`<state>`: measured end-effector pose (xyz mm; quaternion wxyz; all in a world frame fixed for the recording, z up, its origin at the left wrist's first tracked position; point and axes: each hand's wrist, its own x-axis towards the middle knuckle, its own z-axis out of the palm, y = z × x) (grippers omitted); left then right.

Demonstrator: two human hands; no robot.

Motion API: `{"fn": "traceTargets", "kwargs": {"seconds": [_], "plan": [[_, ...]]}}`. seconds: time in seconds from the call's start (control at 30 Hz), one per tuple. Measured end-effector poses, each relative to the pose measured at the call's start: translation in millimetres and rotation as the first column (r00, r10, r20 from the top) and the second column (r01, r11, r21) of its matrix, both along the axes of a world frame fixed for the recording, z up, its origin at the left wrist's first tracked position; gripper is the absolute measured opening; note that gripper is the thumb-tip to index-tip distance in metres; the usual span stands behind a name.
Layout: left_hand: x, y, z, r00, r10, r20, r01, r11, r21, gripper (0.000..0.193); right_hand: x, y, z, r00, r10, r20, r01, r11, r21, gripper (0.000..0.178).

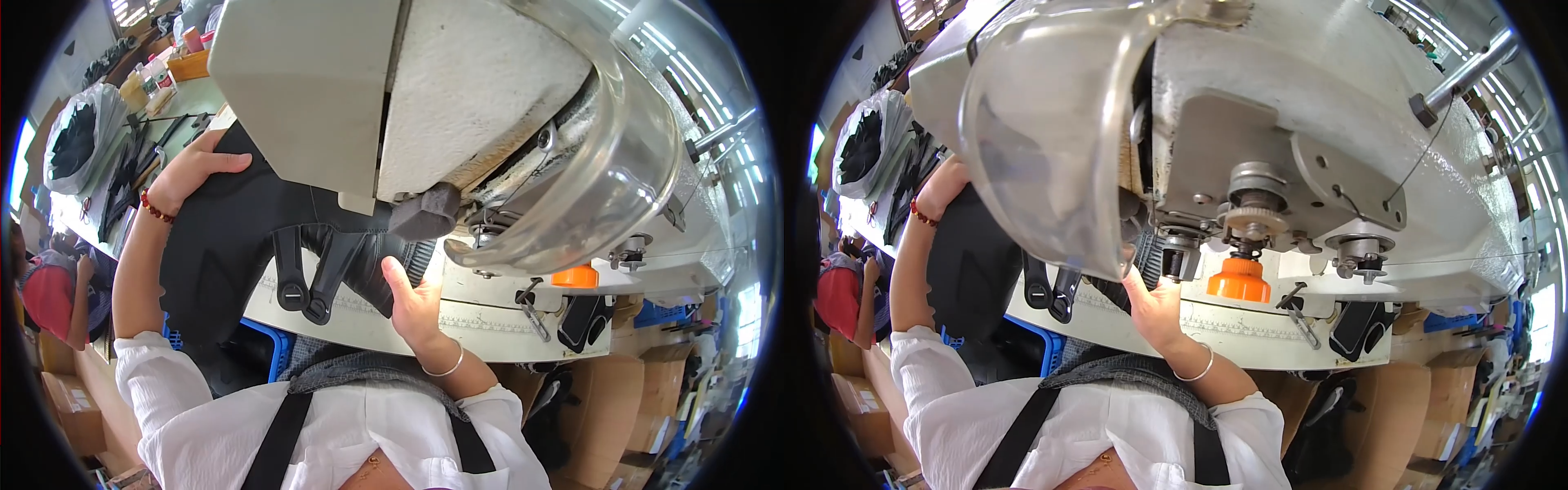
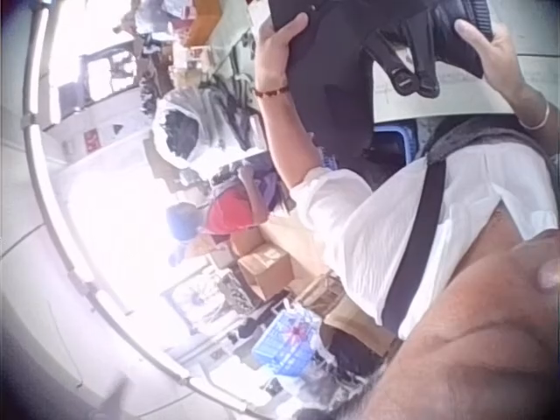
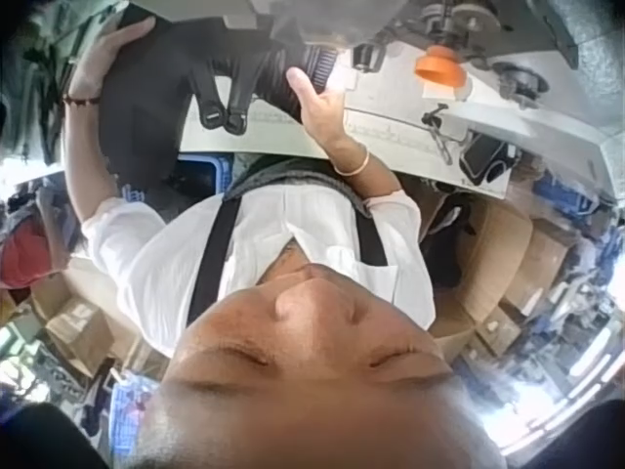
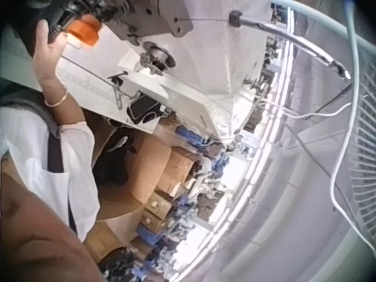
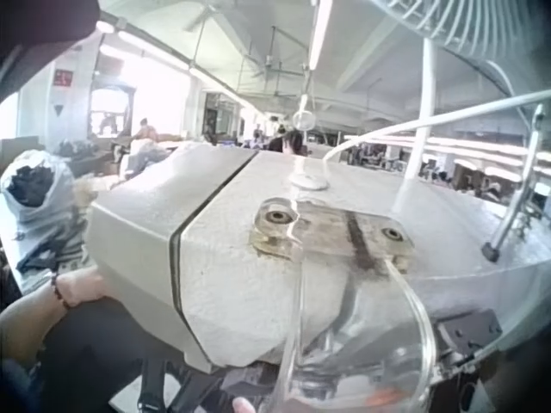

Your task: Operating an industrial sewing machine to stitch together components of a black boot upper.

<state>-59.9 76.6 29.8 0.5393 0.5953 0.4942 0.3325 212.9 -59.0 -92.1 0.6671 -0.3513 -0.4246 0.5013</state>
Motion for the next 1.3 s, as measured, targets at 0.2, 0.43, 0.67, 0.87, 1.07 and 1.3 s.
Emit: {"fn": "traceTargets", "kwargs": {"seconds": [0.2, 0.43, 0.67, 0.87, 1.07, 1.3], "plan": [[-3, 4, -4, 1.000, 0.000, 0.010, 0.000, 1.000, -0.025, 0.048, -1, 0, 1, 0.999, 0.011, -0.043, -0.011, 1.000, 0.010, 0.046], [-5, 8, -4, 0.999, -0.019, -0.047, 0.019, 1.000, 0.002, 0.050, -6, 1, 10, 0.992, -0.020, -0.127, 0.026, 0.998, 0.048, 0.019], [-3, 6, -4, 1.000, -0.021, -0.022, 0.021, 1.000, 0.008, 0.050, -6, 1, 7, 0.989, -0.009, -0.144, 0.015, 0.999, 0.043, 0.020], [-3, 7, -5, 0.999, -0.039, 0.002, 0.039, 0.999, -0.017, 0.050, -5, 0, 6, 0.995, -0.020, -0.101, 0.023, 0.999, 0.031, 0.020], [0, 3, -3, 0.999, -0.020, 0.027, 0.021, 1.000, -0.019, 0.050, -3, 1, 6, 0.998, -0.012, -0.065, 0.014, 0.999, 0.030, 0.019], [0, 5, -3, 0.999, -0.034, 0.033, 0.035, 0.999, -0.019, 0.050, -7, 2, 8, 0.991, -0.055, -0.121, 0.062, 0.997, 0.054, 0.016]]}}
